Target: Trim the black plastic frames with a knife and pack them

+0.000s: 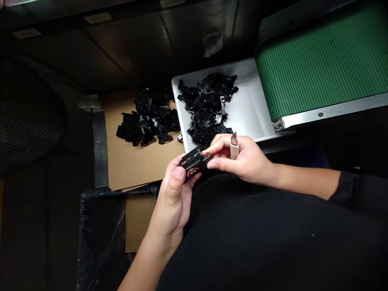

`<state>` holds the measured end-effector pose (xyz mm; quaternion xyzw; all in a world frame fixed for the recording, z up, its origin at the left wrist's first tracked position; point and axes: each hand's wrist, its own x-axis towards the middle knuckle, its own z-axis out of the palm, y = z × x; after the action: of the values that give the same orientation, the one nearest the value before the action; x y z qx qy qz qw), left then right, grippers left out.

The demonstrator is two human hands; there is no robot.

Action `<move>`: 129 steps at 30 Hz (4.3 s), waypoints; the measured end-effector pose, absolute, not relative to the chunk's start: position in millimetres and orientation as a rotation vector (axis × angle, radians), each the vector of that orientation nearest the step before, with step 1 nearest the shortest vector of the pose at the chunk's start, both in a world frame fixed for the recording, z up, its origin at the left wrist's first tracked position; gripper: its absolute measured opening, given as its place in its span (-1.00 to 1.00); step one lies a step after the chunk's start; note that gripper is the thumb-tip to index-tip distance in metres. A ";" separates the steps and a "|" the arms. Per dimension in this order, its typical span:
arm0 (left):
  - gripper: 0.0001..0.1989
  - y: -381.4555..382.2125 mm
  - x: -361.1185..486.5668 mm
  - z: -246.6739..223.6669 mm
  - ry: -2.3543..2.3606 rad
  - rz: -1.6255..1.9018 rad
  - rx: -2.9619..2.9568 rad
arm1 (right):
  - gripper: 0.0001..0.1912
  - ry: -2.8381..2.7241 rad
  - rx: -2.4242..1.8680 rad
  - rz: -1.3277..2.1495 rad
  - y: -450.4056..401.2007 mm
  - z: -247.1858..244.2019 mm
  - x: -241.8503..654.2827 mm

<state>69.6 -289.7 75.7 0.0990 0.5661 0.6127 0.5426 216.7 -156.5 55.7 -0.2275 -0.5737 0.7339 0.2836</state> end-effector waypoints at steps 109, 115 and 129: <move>0.34 -452.0 -102.0 96.7 2.031 1.612 1.247 | -0.75 -1.994 -0.077 1.472 -259.0 98.7 64.0; 0.32 -460.0 -108.9 93.2 2.054 1.612 1.255 | -0.74 -1.985 -0.060 1.544 -263.3 98.7 55.2; 0.27 -485.5 -117.5 82.4 2.063 1.687 1.225 | -0.77 -2.059 -0.007 1.564 -279.6 101.7 31.3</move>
<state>-117.5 -485.5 82.4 0.4154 0.6995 0.5721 0.1040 31.3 -279.6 101.7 -0.0025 -0.7657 0.5817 0.2744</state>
